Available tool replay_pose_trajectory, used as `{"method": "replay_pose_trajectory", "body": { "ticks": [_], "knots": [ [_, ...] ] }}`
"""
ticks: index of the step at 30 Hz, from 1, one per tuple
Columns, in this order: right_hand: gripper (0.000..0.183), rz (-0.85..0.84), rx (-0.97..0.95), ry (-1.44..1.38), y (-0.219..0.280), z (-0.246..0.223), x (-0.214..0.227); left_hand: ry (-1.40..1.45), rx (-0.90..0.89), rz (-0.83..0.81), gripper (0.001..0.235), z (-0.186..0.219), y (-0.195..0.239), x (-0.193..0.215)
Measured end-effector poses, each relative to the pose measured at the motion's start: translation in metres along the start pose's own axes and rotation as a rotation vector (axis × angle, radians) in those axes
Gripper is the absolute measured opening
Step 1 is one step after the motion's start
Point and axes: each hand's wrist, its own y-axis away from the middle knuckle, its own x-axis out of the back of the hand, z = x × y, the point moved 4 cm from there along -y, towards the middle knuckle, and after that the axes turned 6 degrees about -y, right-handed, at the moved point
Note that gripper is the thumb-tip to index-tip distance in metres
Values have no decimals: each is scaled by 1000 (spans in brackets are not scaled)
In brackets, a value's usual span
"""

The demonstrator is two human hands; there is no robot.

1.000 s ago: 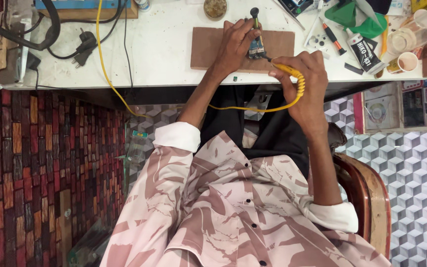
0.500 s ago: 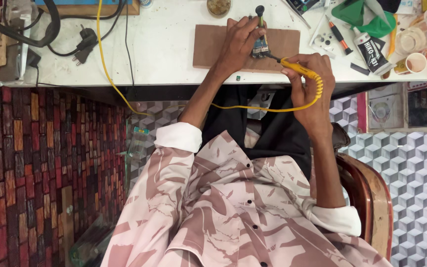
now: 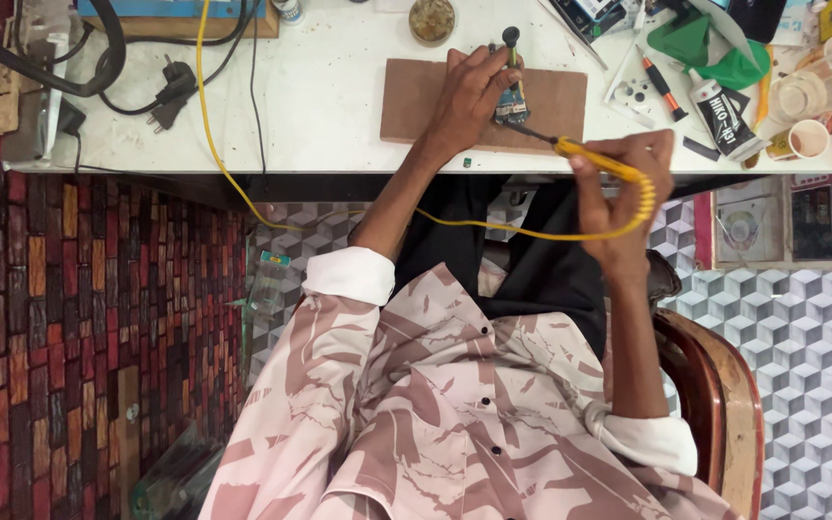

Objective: The person uses a soldering iron and a small screwdriver to work on a circuit board placed on a wooden mat. They repeatedly apply the soldering iron to various points on the board while holding it steady with the screwdriver. The workspace is cluttered with tools and electronic components.

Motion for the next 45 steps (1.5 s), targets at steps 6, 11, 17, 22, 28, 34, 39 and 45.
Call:
{"method": "replay_pose_trajectory", "body": {
  "ticks": [6, 11, 17, 22, 28, 34, 39, 45],
  "knots": [
    [19, 296, -46, 113, 13, 21, 26, 16, -6, -18, 41, -1, 0, 0],
    [26, 640, -120, -296, 2, 64, 27, 38, -21, 6, 39, -2, 0, 0],
    [31, 567, -287, -822, -47, 141, -17, 9, -22, 17, 36, -15, 3, -7],
    [32, 324, -320, -1039, -87, 193, -78, -29, -23, 55, 34, -24, 1, -13],
    [44, 130, -398, -1155, -111, 219, -139, 26, 68, 13, 35, -28, 3, -15],
    [47, 0, -440, -1120, -93, 220, -149, 23, 88, 11, 35, -31, 0, -15],
    [43, -76, -425, -993, -92, 220, -151, 22, 101, -16, 32, -29, 3, -16],
    [43, -91, -396, -896, -94, 208, -152, 57, 54, -4, 31, -14, -1, -4]
  ]
}}
